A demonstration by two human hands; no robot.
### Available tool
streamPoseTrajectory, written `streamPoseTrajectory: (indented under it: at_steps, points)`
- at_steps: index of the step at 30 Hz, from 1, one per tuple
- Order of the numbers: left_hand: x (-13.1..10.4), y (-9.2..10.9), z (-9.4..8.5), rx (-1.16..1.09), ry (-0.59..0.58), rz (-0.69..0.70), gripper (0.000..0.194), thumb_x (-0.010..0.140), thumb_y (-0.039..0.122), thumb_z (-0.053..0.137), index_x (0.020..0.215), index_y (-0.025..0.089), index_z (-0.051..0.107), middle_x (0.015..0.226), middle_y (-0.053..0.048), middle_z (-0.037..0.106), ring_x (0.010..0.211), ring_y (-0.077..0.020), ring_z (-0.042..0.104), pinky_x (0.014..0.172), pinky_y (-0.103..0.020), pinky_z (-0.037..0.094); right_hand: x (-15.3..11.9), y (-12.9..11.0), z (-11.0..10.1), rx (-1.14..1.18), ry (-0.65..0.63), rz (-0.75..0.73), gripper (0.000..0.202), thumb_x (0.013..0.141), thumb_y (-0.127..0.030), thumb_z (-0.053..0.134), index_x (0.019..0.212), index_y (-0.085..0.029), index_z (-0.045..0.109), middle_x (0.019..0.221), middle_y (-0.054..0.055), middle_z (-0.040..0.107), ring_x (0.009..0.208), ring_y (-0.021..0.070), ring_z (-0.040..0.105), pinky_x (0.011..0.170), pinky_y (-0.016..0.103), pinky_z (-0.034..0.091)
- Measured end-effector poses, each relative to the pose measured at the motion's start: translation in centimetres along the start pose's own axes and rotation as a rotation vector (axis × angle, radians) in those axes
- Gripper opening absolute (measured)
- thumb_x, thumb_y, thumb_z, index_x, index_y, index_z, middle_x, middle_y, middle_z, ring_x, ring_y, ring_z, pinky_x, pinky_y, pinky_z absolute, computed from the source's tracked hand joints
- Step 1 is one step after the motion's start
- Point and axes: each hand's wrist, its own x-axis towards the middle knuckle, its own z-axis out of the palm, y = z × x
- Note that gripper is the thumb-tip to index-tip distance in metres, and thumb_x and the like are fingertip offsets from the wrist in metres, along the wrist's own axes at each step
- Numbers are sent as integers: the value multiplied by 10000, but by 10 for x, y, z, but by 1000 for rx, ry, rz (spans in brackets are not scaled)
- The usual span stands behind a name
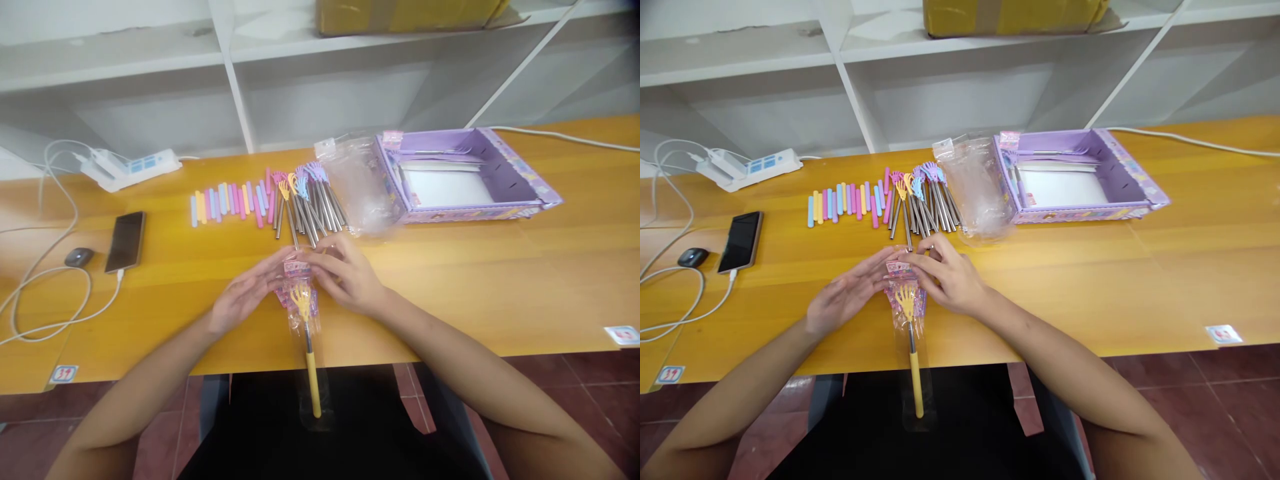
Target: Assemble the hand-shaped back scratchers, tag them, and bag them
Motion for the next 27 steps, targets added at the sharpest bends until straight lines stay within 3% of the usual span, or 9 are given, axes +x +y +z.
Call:
streamPoseTrajectory:
  at_steps: [3,9,12,14,16,22,27]
  points:
    - [1,1,0,-2,1,-2,708,1082,692,489,1694,340,544,1831,-62,420,1678,-369,408,1338,-557,406,0,-1,-1,21,-27,-6,531,1059,-134,633,1528,-384,637,1224,93,583,1005,245,656,759,380,612]
    - [-2,-1,-1,-35,18,-8,706,1089,679,474,1693,321,550,1808,-74,460,1665,-369,428,1332,-564,402,0,-2,-4,100,-61,5,501,1078,-155,609,1534,-359,651,1424,122,604,887,202,681,765,405,640]
    - [-2,-1,-1,-34,18,-10,704,1096,683,459,1692,321,550,1807,-78,462,1662,-368,434,1338,-568,392,1,-3,-6,176,-80,26,451,1098,-168,591,1510,-324,686,1476,124,643,1088,240,746,936,449,668]
    - [-1,-1,-1,-23,10,-12,709,1089,698,476,1689,329,550,1810,-80,455,1665,-369,428,1340,-565,394,3,-4,-7,231,-62,36,414,1108,-163,578,1471,-297,724,1453,121,682,1271,262,730,1072,476,643]
    - [-1,0,-1,-15,6,-11,706,1082,706,499,1681,337,558,1811,-79,453,1666,-366,428,1338,-558,405,4,-6,-8,267,-36,53,391,1116,-162,566,1434,-290,753,1427,114,714,1333,260,719,1132,490,621]
    - [0,-4,1,-47,52,38,462,1126,512,553,1544,345,655,1721,-90,571,1597,-333,529,1282,-548,473,7,-11,-10,294,36,91,389,1109,-153,572,1405,-298,779,1358,81,784,1259,240,765,1105,475,653]
    - [-2,-10,1,-128,111,6,350,1116,432,617,1444,356,523,1618,-100,668,1461,-296,664,1234,-573,503,5,-10,-9,322,-5,17,435,1082,-117,570,1427,-298,764,1352,84,795,1270,241,775,1091,467,673]
